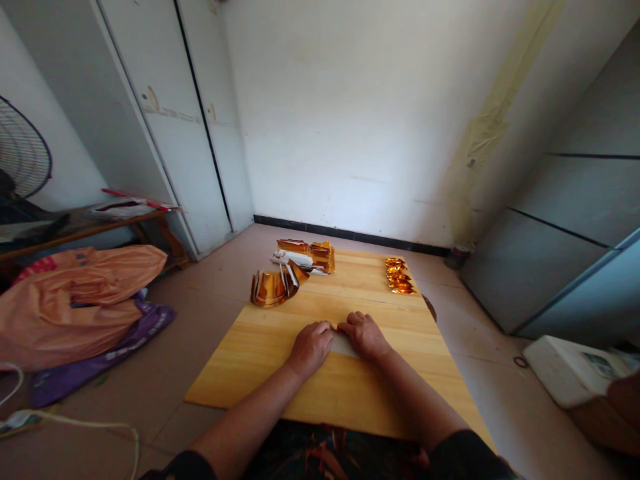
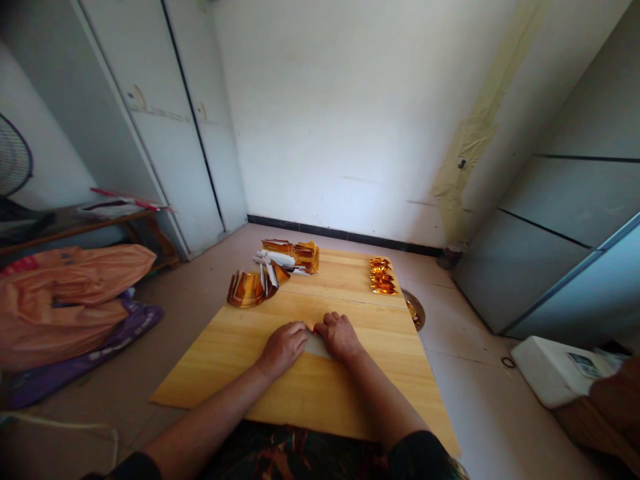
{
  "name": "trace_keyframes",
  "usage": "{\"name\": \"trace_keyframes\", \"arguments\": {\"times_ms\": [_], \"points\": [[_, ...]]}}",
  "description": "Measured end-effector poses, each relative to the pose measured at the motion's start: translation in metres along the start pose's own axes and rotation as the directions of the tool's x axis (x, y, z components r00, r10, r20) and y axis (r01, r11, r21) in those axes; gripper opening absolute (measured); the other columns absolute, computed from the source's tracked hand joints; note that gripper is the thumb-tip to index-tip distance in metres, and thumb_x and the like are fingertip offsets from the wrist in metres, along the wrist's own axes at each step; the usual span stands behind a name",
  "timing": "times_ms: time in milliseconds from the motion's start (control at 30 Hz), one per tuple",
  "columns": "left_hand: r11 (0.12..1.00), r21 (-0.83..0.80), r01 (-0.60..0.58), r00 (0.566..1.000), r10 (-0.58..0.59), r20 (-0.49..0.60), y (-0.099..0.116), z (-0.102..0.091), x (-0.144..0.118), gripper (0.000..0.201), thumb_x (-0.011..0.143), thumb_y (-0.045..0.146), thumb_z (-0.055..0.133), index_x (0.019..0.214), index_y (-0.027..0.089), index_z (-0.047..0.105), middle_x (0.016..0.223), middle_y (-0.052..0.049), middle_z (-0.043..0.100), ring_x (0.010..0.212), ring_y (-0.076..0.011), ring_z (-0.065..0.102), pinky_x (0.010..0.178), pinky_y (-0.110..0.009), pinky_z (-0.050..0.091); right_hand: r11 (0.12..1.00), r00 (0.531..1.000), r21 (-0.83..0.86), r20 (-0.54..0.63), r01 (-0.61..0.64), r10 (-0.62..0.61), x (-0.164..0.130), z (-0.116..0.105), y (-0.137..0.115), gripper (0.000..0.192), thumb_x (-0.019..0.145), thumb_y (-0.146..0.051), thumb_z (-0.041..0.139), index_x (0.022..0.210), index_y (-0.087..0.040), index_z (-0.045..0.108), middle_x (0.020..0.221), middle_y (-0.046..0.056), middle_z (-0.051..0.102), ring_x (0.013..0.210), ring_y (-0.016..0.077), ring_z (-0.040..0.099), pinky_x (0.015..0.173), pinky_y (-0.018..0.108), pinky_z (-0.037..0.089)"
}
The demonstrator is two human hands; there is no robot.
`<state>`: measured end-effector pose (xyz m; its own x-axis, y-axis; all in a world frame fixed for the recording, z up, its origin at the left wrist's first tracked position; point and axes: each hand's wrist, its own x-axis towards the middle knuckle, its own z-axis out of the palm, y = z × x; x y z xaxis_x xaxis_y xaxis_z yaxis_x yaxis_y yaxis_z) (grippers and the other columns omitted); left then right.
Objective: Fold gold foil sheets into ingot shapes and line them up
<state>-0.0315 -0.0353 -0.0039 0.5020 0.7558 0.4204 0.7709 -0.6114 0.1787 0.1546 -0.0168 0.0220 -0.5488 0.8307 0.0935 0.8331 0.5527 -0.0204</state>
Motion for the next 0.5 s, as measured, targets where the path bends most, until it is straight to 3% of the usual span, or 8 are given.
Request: {"name": "trace_keyframes", "arguments": {"times_ms": [133, 267, 400, 500], "points": [[0.998, 0.02, 0.052, 0.998, -0.051, -0.042, 0.002, -0.004, -0.001, 0.018, 0.084, 0.013, 0.048, 0.093, 0.019, 0.062, 0.095, -0.005, 0.058, 0.087, -0.0173, 0.053, 0.078, -0.03, 0.045, 1.0, 1.0, -0.013, -0.012, 0.008, -0.008, -0.003, 0.004, 0.001, 0.022, 0.093, -0.026, 0.045, 0.105, -0.028, 0.063, 0.093, 0.006, 0.058, 0.09, 0.0196, 0.048, 0.073, 0.028, 0.032], [0.999, 0.048, -0.017, 0.998, 0.02, -0.062, 0.003, -0.005, 0.001, 0.029, 0.085, 0.013, 0.048, 0.111, 0.021, 0.059, 0.117, -0.008, 0.057, 0.105, -0.0213, 0.049, 0.087, -0.036, 0.042, 0.999, 1.0, -0.037, -0.022, 0.007, -0.007, -0.004, 0.003, -0.001, 0.023, 0.093, -0.027, 0.044, 0.109, -0.027, 0.061, 0.093, 0.007, 0.058, 0.089, 0.0199, 0.048, 0.072, 0.029, 0.031], [0.998, 0.05, -0.04, 0.999, 0.038, 0.033, 0.004, -0.007, 0.003, 0.019, 0.089, 0.018, 0.048, 0.096, 0.022, 0.064, 0.102, -0.006, 0.063, 0.102, -0.0202, 0.051, 0.086, -0.037, 0.038, 0.999, 1.0, -0.048, -0.023, 0.002, -0.003, -0.006, 0.0, -0.005, 0.021, 0.093, -0.026, 0.045, 0.106, -0.026, 0.062, 0.094, 0.007, 0.058, 0.09, 0.0201, 0.047, 0.074, 0.03, 0.03], [0.998, 0.058, -0.017, 0.997, 0.012, 0.077, 0.005, -0.01, 0.002, 0.018, 0.09, 0.02, 0.047, 0.096, 0.023, 0.064, 0.096, -0.004, 0.064, 0.096, -0.0191, 0.053, 0.084, -0.037, 0.036, 0.998, 1.0, -0.055, -0.025, 0.013, -0.014, -0.013, -0.003, -0.006, 0.023, 0.092, -0.023, 0.046, 0.109, -0.025, 0.06, 0.096, 0.007, 0.059, 0.091, 0.0199, 0.047, 0.076, 0.031, 0.029]]}}
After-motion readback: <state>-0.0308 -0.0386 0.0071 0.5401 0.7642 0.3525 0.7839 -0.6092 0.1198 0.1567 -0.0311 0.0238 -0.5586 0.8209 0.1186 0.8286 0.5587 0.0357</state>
